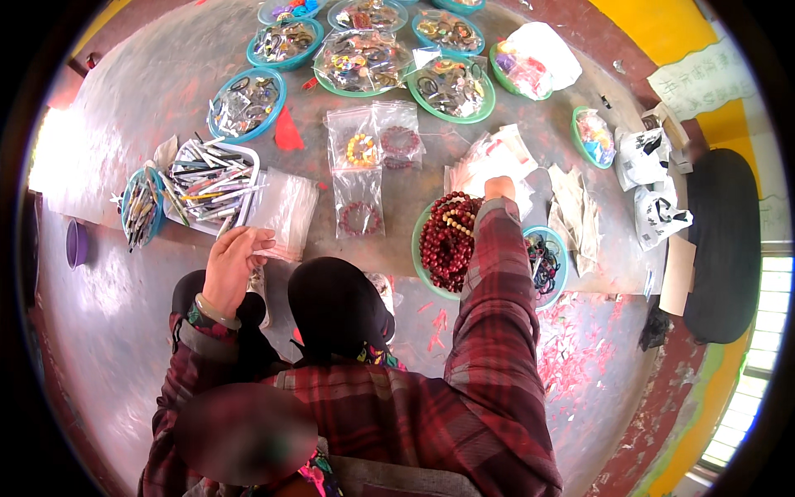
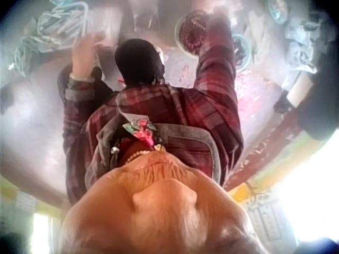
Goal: The person sits on the floor and repeatedly picks up beaded bracelets from a green bowl, places them into small clear plastic bags, and sets the filled bags down on the floor. The person handles the beads and bags by hand without using any tools.
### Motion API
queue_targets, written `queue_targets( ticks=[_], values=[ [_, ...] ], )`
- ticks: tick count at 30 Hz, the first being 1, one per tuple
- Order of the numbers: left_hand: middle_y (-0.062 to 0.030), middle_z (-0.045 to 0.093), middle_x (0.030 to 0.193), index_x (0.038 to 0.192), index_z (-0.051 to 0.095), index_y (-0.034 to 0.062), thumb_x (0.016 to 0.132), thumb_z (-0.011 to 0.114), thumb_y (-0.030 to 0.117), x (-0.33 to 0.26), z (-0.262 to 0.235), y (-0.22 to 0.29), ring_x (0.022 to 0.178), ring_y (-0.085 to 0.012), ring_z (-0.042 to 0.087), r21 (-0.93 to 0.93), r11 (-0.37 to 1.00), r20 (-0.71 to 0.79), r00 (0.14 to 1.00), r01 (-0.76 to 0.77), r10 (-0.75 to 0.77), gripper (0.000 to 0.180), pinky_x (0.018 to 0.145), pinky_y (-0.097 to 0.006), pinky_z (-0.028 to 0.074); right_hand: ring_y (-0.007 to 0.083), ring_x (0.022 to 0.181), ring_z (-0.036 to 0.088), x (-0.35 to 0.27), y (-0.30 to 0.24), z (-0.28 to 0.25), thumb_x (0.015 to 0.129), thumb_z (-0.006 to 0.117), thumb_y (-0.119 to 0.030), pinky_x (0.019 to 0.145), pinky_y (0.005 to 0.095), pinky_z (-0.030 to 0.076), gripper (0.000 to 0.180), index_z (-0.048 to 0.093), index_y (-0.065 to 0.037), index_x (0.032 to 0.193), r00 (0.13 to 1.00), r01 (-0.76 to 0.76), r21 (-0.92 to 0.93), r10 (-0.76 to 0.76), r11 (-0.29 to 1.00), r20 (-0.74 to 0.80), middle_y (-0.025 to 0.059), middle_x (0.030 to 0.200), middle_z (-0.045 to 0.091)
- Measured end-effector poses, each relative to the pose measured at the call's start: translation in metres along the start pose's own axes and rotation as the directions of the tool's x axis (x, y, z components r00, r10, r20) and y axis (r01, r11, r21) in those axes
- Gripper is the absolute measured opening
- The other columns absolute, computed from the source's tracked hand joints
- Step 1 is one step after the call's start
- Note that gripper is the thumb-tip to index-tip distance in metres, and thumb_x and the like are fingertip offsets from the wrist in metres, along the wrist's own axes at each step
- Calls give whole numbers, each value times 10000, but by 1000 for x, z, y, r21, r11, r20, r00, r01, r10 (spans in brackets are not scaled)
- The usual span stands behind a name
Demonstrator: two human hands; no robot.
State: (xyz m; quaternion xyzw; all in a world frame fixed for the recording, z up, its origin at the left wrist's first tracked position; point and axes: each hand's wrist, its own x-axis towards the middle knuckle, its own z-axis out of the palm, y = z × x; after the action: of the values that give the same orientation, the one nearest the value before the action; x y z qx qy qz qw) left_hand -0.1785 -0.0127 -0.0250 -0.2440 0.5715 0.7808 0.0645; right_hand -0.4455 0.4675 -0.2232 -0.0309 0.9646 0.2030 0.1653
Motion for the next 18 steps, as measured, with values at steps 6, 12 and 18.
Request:
queue_targets(
  ticks=[6, 12, 18],
  values=[
    [-73, 646, 988, 985, 590, 6, 938, 497, 176, -1, 1, 2, 883, -134, 607, 33, 999, 68, 998, -12, 10, 200, 706, -247, 446, 342, 821, 658, -36, 42, 5, 748, 659, -219, 723, 407, 531, 215, 707, -36, 850, 946, -177, 182, 219, 967, -241, 187, 946, 665],
    [-68, 643, 971, 997, 591, -15, 929, 514, 183, -1, -16, -16, 874, -133, 606, 91, 987, 95, 988, -129, 120, 223, 697, -255, 455, 301, 711, 650, -150, 5, -107, 781, 585, -240, 659, 366, 480, 238, 687, -37, 852, 828, 138, 856, 416, 499, -376, 173, 759, 653],
    [-73, 640, 913, 963, 604, -23, 932, 509, 171, -28, -10, -11, 810, -138, 601, 121, 977, 126, 979, -177, 162, 218, 679, -266, 477, 98, 700, 621, -282, -99, -207, 877, 579, -141, 649, 237, 476, 195, 647, 42, 887, 928, 370, 927, -25, -65, -373, 39, 713, 658]
  ],
)
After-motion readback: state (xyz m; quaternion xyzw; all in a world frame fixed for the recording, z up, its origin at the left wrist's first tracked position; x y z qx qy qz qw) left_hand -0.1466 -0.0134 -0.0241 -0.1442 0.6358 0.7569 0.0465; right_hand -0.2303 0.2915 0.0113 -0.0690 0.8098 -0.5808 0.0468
